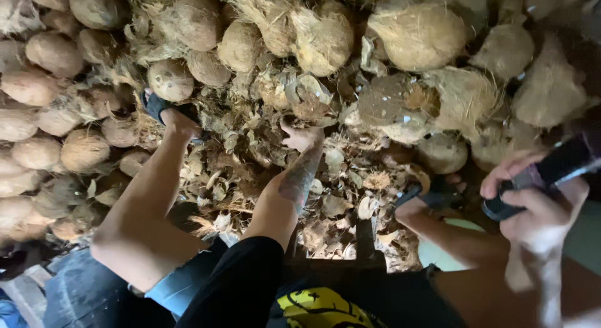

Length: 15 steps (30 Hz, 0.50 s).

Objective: The person repeatedly picks up coconuts from a large pile and uses a machete to chop away the fibrous husk. After peeling, the person places the coconuts into a black bucket. The process is repeated continuously for multiple coconuts.

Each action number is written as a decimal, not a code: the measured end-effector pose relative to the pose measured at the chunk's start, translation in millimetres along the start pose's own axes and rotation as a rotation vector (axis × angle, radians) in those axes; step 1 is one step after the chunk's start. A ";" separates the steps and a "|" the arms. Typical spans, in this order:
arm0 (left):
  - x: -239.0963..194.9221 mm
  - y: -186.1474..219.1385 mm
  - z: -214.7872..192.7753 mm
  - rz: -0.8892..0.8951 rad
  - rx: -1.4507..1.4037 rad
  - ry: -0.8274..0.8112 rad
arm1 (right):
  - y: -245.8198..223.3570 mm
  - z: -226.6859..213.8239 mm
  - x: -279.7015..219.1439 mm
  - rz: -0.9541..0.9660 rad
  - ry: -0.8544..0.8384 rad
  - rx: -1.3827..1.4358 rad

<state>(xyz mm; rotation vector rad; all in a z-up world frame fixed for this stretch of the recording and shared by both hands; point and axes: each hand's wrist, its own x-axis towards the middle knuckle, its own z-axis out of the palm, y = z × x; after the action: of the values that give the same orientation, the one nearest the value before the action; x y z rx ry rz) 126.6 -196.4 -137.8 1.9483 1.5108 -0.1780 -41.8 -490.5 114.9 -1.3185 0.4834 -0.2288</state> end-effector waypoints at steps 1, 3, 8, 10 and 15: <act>6.7 -3.9 -1.8 -0.030 0.023 -0.058 | -4.1 7.0 3.4 -0.011 -0.004 -0.017; 3.0 1.0 -33.4 -0.054 0.040 -0.111 | -6.2 15.8 3.8 -0.028 -0.010 -0.027; 26.1 -14.8 -86.9 0.116 0.134 -0.503 | -6.8 30.3 0.4 -0.027 -0.055 -0.022; 49.8 -29.9 -101.6 -0.054 -0.377 -0.663 | -11.6 42.8 -6.9 -0.084 -0.101 -0.049; 86.7 -59.1 -157.7 0.276 -0.714 -0.855 | 20.4 51.7 -32.5 -0.176 -0.186 -0.086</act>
<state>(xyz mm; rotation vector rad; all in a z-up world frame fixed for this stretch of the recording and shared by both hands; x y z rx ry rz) 57.4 -29.3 -81.5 1.2194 0.6023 -0.2604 -48.7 -426.6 110.8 -1.4526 0.2218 -0.2300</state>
